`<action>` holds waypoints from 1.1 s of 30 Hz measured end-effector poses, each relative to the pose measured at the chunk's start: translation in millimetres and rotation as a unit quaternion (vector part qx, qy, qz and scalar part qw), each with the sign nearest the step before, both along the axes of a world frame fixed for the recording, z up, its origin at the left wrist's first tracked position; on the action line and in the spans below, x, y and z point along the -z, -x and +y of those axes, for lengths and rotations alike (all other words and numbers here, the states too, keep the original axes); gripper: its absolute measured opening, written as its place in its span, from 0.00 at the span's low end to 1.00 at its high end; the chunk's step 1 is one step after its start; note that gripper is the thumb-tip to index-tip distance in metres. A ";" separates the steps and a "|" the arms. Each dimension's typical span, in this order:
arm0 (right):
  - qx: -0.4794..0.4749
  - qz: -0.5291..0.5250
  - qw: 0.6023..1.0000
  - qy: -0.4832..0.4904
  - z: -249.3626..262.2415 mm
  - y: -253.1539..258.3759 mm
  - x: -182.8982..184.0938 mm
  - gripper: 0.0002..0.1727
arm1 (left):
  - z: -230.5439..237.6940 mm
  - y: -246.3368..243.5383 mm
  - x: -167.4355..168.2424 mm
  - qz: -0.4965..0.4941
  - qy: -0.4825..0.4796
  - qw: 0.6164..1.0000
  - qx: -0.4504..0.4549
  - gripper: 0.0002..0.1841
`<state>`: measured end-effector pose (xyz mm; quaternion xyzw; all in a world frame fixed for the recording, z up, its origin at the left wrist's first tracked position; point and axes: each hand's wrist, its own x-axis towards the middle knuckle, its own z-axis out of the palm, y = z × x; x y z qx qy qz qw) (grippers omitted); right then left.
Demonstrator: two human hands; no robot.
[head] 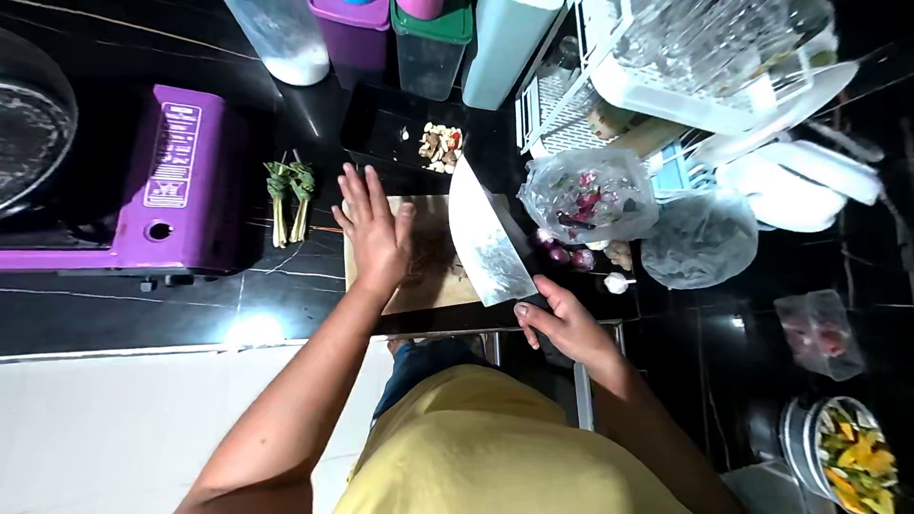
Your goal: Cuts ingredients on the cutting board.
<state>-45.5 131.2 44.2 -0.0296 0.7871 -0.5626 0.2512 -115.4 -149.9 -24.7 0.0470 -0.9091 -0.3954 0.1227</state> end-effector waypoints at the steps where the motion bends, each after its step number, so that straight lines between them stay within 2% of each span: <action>1: -0.009 0.079 0.991 -0.106 0.2 -2.3 -0.7 0.20 | -0.7 -1.6 -3.8 0.029 -0.035 0.999 -0.010 0.41; 3: -0.020 0.254 0.926 -0.277 0.2 -5.9 1.4 0.24 | 4.2 -12.6 -9.8 0.072 -0.097 0.993 -0.003 0.41; 5: -0.007 0.393 0.838 -0.379 4.1 0.1 3.0 0.25 | 10.6 -24.2 -10.4 0.103 -0.109 0.989 -0.001 0.40; 7: 0.000 0.473 0.767 -0.434 11.9 7.3 0.4 0.27 | 23.3 -38.7 -6.5 0.149 -0.066 0.987 0.011 0.41; 10: -0.010 0.529 0.712 -0.463 22.2 14.9 -1.5 0.25 | 63.6 -69.7 -3.7 0.184 0.046 0.974 0.122 0.41; 13: -0.036 0.546 0.707 -0.447 22.5 18.4 -1.2 0.25 | 107.8 -79.2 -6.7 0.219 0.137 0.934 0.248 0.36; 15: -0.041 0.551 0.710 -0.436 18.5 17.7 0.5 0.26 | 122.7 -74.5 -5.8 0.218 0.163 0.919 0.287 0.38; 21: -0.027 0.563 0.705 -0.430 15.0 15.2 6.7 0.29 | 119.5 -60.7 -1.0 0.229 0.195 0.917 0.260 0.43; 23: -0.039 0.568 0.704 -0.424 12.4 11.9 8.8 0.30 | 114.8 -54.2 -2.4 0.231 0.211 0.921 0.231 0.46; 26: -0.051 0.569 0.703 -0.423 9.8 7.6 12.6 0.34 | 110.8 -48.4 -5.4 0.204 0.235 0.921 0.236 0.51; 33: -0.059 0.568 0.697 -0.433 5.8 6.5 16.7 0.26 | 90.4 -32.2 -10.8 0.146 0.181 0.942 0.241 0.49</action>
